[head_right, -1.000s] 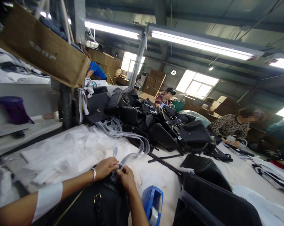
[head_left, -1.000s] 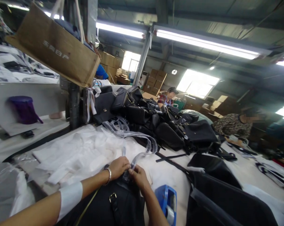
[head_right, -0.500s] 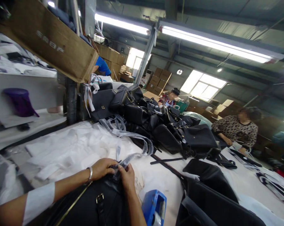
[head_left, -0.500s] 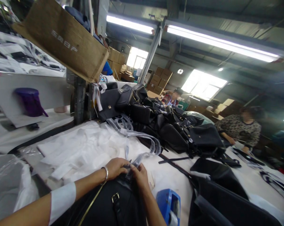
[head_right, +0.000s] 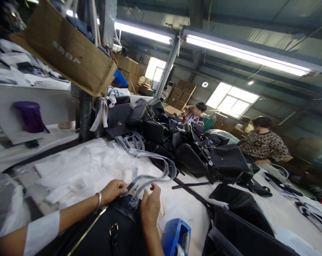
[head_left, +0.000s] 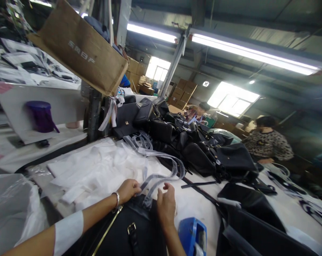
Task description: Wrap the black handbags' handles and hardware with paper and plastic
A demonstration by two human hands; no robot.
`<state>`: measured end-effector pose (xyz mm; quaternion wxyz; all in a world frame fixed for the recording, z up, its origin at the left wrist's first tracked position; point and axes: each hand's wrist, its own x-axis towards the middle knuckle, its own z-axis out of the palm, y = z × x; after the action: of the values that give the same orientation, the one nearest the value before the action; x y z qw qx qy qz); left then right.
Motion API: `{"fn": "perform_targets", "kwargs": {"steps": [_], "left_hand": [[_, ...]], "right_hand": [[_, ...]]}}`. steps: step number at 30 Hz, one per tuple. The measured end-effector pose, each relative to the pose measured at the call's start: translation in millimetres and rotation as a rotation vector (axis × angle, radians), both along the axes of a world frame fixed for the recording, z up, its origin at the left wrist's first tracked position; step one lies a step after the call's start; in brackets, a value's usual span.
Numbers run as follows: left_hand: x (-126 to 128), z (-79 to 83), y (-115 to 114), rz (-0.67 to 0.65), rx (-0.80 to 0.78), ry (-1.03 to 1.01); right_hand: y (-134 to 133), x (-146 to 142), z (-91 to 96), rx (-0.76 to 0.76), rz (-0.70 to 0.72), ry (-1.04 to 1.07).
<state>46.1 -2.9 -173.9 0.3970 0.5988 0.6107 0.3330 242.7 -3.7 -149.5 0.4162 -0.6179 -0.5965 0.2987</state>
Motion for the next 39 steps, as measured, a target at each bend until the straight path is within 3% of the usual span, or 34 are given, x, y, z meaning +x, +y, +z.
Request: {"fn": "perform_targets", "kwargs": {"steps": [3,7,13,20,30,33,39], "left_hand": [[-1,0.3,-2,-0.024,0.049,0.052],[-8,6.2,-5,-0.073,0.124,0.156],[-23,4.6,-16,-0.071,0.15,0.378],[-27,-3.5,-10,-0.144,0.066,0.43],[-30,5.9,-8,-0.193,0.04,0.402],[-29,7.8,-11,-0.184,0.05,0.359],[-19,3.6,-22,-0.115,0.041,0.314]], "right_hand": [[6,-17,10.0,-0.089,0.136,0.028],[21,-42,-1.2,-0.322,0.284,0.117],[18,-53,-20.0,-0.353,0.398,0.194],[9,-50,-25.1,-0.376,0.428,0.177],[6,-43,-16.2,-0.451,0.503,0.248],[6,-41,-14.7,-0.443,0.516,0.29],[0,-52,-28.7,-0.401,0.46,0.201]]}}
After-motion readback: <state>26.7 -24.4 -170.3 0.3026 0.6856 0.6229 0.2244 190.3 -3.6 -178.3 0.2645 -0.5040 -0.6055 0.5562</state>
